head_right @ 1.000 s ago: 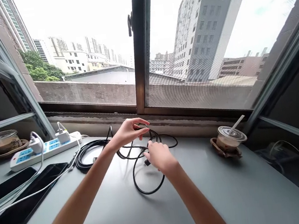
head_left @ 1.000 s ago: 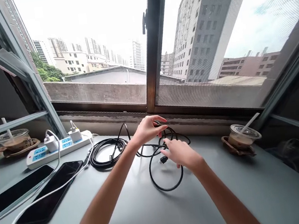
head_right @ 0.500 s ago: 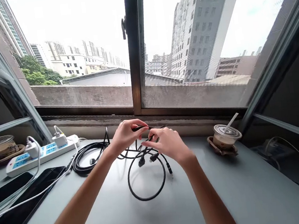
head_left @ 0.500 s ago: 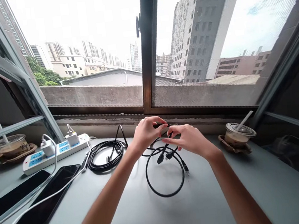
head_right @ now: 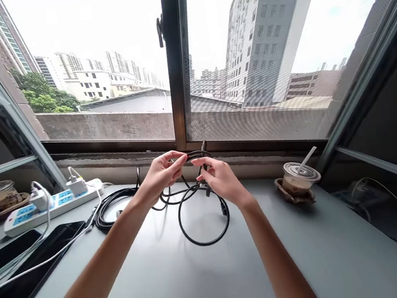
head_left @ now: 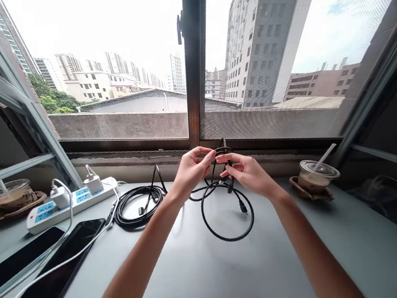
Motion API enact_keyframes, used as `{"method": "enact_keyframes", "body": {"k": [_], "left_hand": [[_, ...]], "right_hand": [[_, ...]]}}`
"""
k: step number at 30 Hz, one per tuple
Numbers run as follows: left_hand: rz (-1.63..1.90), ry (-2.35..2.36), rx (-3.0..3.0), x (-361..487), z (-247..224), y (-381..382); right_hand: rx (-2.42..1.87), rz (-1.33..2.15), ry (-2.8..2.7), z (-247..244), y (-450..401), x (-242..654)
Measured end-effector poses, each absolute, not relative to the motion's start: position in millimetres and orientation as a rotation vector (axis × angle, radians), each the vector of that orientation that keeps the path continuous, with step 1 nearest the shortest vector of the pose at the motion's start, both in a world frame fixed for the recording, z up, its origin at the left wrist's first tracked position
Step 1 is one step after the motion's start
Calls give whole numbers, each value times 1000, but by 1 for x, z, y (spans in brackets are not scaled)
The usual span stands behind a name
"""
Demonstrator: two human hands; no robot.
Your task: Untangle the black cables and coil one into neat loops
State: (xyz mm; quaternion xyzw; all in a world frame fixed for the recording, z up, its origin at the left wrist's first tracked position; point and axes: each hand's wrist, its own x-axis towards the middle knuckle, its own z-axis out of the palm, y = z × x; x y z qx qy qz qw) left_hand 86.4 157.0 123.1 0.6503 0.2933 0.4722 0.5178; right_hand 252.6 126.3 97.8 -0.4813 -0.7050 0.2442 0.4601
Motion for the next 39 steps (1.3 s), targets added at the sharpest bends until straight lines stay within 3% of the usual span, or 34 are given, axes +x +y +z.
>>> {"method": "enact_keyframes", "body": {"k": [5,13,19,29,33,39], "left_hand": [[1070,688,1714,83,125,155],[642,482,2071,83,125,142],[1121,703,2591,78,114,165],[1032,719,2822,58,120,190],[1205,827,2715,39,129,199],[1502,1110,2549,2,141,208]], "right_hand": [[-1048,701,-1546,96,132,254],[-1152,890,-1377,105,127,250],[-1144,852,-1608,101,126,252],[-1027,1070,-1591,119,112,258],[-1339,944,-1495,105,128,290],[-1938,782,-1415,47,162,334]]}}
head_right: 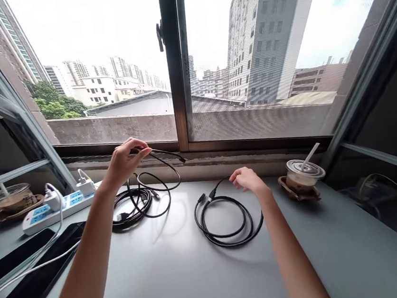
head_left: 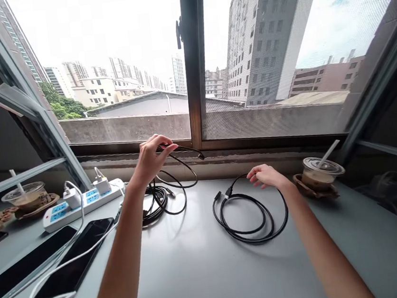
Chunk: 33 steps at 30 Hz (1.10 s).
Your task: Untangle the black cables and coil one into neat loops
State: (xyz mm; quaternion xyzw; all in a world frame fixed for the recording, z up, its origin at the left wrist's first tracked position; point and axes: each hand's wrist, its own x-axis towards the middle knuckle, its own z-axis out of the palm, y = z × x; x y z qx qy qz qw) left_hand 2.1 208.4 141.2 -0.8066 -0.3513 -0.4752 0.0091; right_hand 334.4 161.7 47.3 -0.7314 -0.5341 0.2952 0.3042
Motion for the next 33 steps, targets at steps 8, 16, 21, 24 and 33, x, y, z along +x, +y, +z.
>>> {"method": "enact_keyframes", "body": {"k": [8,16,21,24,33], "left_hand": [[-904,-1619,-2741,-38,145,177],[73,-1797,-2809,-28,55,149],[140,-1753,-2681,-16,17,138],[135,-1754,-2643,-18,16,142],[-708,-1958,-2115,-35,76,164]], "right_hand": [[-2226,667,-1594,29,173,347],[-2248,811,-1901,20,177,336],[-2255,766,-2019,8,180,321],[-2218,647,-2061,1,182,309],[-2097,377,-2098,-13,183,292]]}}
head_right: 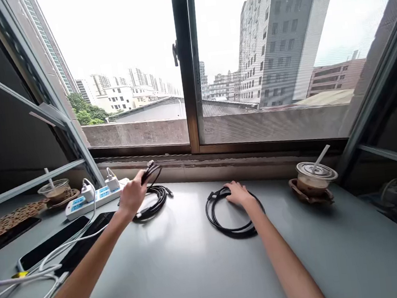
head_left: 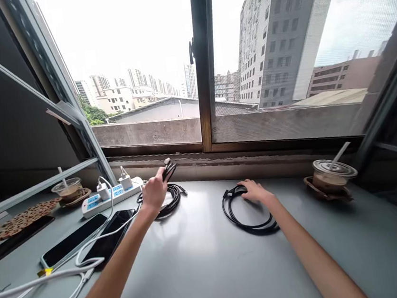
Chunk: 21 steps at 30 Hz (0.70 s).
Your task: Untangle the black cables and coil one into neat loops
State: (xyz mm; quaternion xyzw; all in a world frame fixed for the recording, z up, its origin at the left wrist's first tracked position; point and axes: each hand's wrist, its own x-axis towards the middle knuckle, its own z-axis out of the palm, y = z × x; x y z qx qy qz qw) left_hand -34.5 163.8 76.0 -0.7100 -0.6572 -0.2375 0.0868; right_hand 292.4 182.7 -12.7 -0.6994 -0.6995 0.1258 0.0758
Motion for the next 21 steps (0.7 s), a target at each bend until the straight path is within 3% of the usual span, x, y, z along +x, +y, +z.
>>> {"method": "enact_keyframes", "body": {"k": [6,14,18,21], "left_hand": [[-1555,-1711,-1683,-37,118,154],[-1949,-1349,-1882,10,132,119],[-1917,-1408,-2017,28,95,124],[-1533,-1569,-2273,34,60,135]], "right_hand": [[-2040,360,-2111,-18,185,291],[-1874,326,-2078,-10,183,294],[-1762,224,-1936,11,182,311],[-1659,192,-1827,35,177,330]]}}
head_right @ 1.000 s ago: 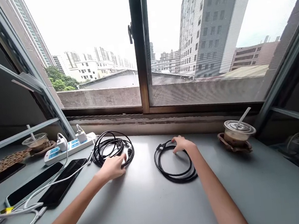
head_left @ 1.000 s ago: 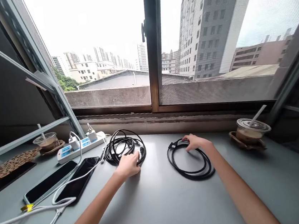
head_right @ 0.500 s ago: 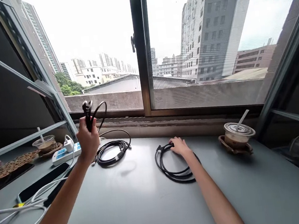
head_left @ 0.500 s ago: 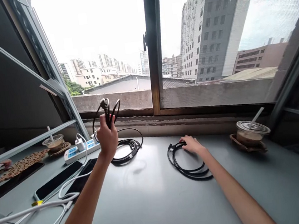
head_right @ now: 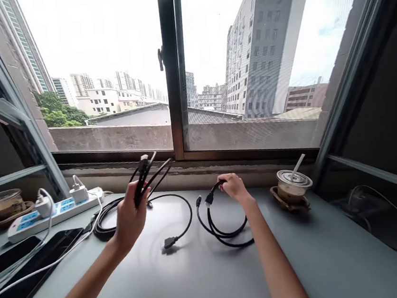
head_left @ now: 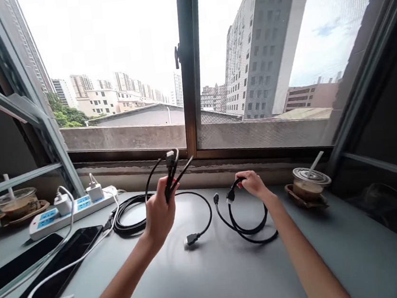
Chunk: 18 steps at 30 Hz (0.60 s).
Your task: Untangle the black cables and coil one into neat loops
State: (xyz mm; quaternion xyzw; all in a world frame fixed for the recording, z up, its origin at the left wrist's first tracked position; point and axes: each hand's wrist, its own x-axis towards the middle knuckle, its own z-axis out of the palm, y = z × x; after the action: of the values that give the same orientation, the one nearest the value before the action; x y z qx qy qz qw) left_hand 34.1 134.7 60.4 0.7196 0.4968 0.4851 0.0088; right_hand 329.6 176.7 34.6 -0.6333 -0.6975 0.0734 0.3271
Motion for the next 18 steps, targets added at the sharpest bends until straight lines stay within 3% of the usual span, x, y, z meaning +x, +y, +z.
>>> {"method": "enact_keyframes", "body": {"k": [4,7,11,18], "left_hand": [[634,1438,2658,40,24,140],[315,1230,2843,48,4,133],[225,1020,2877,64,-12,112],[418,801,2933,66,-18,101]], "right_hand": [[-1449,221,-1710,67,161,350],[-1275,213,-1510,85,148,361],[-1185,143,-1246,100,136,366],[-1095,177,-920,113,132,344]]}}
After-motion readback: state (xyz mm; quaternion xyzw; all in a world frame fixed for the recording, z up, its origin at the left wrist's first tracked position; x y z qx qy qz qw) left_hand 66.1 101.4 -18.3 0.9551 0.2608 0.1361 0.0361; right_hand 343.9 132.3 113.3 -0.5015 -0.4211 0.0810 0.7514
